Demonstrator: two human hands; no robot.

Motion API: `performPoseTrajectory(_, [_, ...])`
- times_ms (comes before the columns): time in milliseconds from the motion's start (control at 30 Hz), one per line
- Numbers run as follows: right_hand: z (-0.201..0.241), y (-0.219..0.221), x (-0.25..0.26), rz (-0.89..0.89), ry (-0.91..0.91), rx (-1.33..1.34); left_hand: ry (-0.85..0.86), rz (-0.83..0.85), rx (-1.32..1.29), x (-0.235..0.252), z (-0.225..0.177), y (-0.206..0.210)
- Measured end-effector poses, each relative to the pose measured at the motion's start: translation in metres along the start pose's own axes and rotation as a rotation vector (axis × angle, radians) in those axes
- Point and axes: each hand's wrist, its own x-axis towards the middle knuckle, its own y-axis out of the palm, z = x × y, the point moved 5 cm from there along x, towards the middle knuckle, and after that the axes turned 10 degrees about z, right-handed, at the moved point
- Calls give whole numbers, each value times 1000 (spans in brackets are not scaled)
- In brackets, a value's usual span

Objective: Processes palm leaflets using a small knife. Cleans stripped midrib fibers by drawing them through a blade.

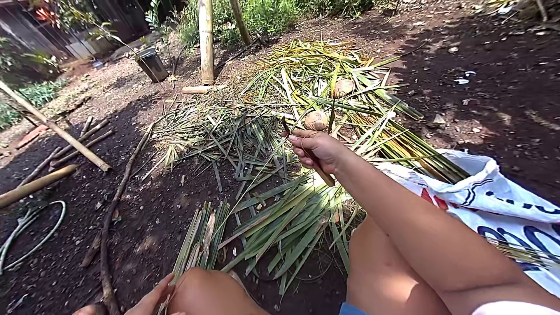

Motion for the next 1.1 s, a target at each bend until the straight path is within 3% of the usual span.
performPoseTrajectory(167, [-3,21,-6,19,-17,-52,202,-299,0,65,-155,9])
performPoseTrajectory(300, [-11,26,-11,49,8,-21,241,-506,42,102,-217,6])
performPoseTrajectory(367, [-19,33,-14,112,50,-15,290,-610,71,111,-222,8])
performPoseTrajectory(500, [-23,35,-14,168,97,30,335,-632,79,115,-214,16])
performPoseTrajectory(700, [-10,13,-8,97,78,-3,335,-636,100,106,-207,11])
performPoseTrajectory(833, [4,-10,-5,-19,-26,-54,285,-644,126,101,-187,4])
performPoseTrajectory(1100, [21,-57,-6,-107,-64,159,284,-639,125,78,-130,-13])
